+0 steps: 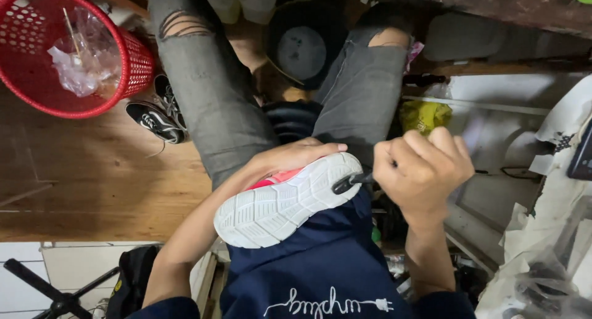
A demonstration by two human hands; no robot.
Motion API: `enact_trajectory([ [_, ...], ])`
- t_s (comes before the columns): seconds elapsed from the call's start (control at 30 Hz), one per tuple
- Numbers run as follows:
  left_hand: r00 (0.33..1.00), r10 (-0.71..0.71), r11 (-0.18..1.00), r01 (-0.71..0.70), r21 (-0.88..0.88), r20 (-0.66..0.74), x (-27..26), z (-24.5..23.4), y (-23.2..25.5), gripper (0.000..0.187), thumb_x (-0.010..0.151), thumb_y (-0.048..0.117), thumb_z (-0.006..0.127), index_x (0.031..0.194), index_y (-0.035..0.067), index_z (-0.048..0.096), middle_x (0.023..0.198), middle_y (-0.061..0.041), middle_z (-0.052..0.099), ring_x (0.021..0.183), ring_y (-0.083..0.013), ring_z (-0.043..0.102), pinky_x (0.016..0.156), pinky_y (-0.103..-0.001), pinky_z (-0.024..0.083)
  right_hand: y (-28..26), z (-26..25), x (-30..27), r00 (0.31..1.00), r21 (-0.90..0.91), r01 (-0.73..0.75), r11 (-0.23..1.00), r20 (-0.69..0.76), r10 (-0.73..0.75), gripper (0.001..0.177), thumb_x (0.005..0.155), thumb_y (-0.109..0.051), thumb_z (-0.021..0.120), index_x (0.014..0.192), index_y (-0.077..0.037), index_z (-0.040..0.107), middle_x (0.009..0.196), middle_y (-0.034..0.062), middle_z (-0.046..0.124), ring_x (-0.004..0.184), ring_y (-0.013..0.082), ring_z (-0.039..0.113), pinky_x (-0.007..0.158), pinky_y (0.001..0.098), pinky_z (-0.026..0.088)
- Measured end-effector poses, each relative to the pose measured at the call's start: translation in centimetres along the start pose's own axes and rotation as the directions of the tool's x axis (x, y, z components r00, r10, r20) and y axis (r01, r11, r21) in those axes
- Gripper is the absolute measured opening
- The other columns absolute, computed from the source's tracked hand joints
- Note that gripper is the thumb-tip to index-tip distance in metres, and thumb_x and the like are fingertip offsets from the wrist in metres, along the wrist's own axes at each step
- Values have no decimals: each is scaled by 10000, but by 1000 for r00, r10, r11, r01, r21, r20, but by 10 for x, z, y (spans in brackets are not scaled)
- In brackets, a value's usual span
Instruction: The person is cleaning the sole of a sneaker by scrubbing it with a brush dipped in a soapy solution.
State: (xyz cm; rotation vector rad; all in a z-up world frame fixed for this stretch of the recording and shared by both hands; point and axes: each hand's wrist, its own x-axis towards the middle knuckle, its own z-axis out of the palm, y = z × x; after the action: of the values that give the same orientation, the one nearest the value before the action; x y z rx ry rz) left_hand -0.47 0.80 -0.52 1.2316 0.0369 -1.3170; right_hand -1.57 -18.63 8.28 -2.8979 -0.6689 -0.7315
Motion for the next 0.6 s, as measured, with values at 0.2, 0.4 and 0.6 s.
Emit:
enact_trajectory([
  [0.2,1000,-2,999,2,34,12,5,1,3,463,824,536,561,707,104,683,683,-57,588,656,-172,581,627,-296,465,-11,-5,13,995,20,91,996,-51,-90,292,564,78,508,463,-144,347,516,-36,243,521,152,243,529,272,311],
  [0.4,1000,-23,1000,23,1,-21,6,2,6,467,812,540,581,721,93,683,681,-73,590,643,-176,589,601,-284,463,31,8,-7,1000,5,12,1000,12,-12,280,580,52,564,480,-140,387,504,-39,270,526,174,320,549,278,311],
  [0.6,999,-46,999,46,18,5,-1,5,17,468,804,533,577,774,80,693,731,-87,595,702,-191,591,644,-315,476,32,10,-29,998,63,15,998,52,-19,288,616,71,613,489,-124,443,540,4,361,531,237,372,556,326,332],
])
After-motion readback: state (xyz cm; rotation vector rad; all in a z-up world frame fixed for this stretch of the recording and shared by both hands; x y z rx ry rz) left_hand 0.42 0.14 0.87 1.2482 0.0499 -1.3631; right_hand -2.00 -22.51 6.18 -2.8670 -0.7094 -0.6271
